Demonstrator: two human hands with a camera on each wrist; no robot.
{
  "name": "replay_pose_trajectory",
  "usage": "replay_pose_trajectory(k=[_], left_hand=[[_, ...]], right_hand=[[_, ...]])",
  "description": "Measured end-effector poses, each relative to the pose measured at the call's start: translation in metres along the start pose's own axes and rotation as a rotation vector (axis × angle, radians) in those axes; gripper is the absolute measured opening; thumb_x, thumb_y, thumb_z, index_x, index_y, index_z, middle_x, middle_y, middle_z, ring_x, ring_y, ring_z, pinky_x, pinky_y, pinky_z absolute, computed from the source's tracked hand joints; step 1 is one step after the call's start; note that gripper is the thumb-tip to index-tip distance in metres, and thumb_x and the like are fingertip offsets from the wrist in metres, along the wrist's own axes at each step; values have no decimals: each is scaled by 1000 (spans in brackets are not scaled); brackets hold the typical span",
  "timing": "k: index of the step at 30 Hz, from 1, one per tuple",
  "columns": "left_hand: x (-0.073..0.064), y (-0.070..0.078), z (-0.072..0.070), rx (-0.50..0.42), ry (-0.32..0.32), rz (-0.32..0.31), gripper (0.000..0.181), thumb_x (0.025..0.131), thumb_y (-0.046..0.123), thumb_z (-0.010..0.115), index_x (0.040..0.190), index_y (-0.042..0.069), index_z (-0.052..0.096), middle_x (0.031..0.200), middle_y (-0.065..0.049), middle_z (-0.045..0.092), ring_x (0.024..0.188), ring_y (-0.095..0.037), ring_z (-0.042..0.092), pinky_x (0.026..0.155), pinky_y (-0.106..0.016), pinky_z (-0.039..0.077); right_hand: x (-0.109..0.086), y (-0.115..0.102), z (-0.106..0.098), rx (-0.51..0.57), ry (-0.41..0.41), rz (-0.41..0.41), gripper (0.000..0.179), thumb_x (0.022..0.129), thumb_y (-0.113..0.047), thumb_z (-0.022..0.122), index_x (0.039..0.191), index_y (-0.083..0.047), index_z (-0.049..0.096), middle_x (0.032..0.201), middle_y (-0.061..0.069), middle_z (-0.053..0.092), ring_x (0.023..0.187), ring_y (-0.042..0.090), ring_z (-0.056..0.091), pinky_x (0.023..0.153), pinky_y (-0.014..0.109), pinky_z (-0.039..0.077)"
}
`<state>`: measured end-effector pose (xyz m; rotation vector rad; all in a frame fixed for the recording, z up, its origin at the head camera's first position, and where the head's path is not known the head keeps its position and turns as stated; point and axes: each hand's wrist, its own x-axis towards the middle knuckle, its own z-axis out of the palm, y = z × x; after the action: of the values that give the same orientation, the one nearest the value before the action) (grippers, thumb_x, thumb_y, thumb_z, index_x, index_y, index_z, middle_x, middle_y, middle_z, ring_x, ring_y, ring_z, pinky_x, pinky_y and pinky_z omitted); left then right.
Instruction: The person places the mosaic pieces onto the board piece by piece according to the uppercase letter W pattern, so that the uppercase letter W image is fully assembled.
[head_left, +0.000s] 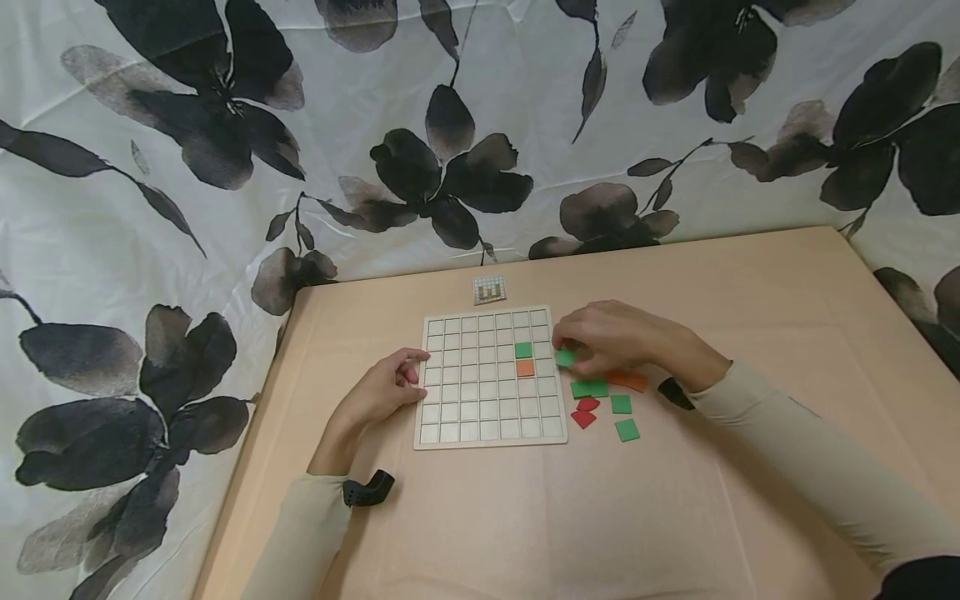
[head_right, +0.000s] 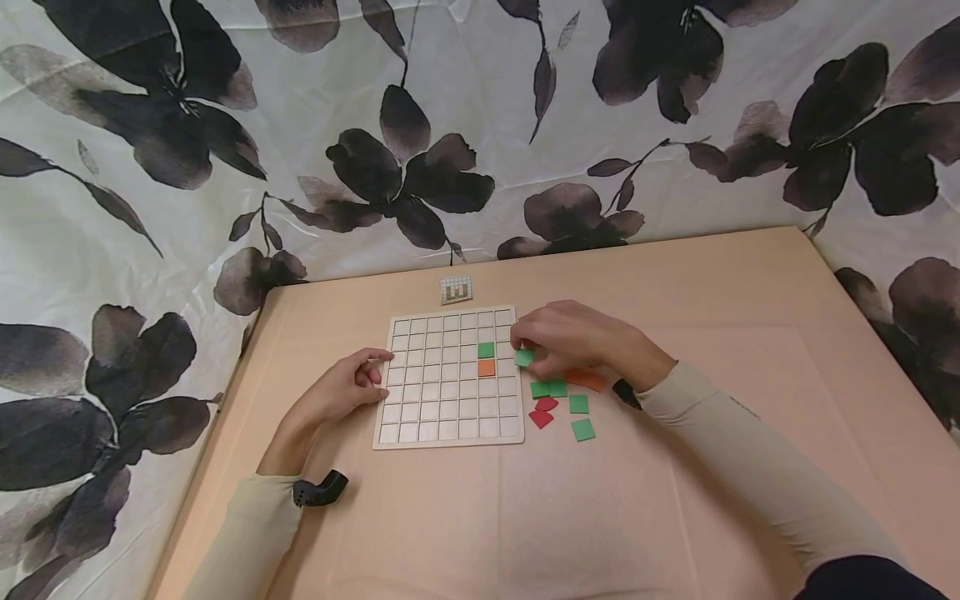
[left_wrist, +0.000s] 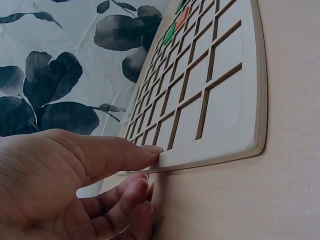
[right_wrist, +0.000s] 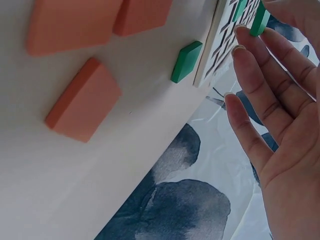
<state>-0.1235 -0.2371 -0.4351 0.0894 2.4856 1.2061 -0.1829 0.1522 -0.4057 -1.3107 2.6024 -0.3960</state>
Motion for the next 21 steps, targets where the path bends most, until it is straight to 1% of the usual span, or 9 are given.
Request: replay_pose_trajectory(k=[6,14,21], left_hand=[[2,2,2,-4,2,1,60,86,-4,75,141,6,54,96,-12,52,78,-21,48,61,-24,40],[4,3,4,3,11,-1,60,86,-3,75,141,7,54,96,-12,52,79,-21,48,61,-24,40],[5,5,5,-15,20,-5,60,86,-4,75,141,6,53,96,-12,52,79,-21,47,61,-24,40]], right_hand=[[6,-2,-2,9,-4,-18,26,83,-32,79,105,-21,70,89,-11,64,79,7,56,78,29,49],[14,-3,-3,5,-9,-40,28,83,-30,79,107,-20,70,89,-8,65,79,9,55,77,30,46],[21,-3,-2,-12,-14,-95,27,83,-29,79,107,-20,71,87,-7,64,77,8,54,75,29,46]])
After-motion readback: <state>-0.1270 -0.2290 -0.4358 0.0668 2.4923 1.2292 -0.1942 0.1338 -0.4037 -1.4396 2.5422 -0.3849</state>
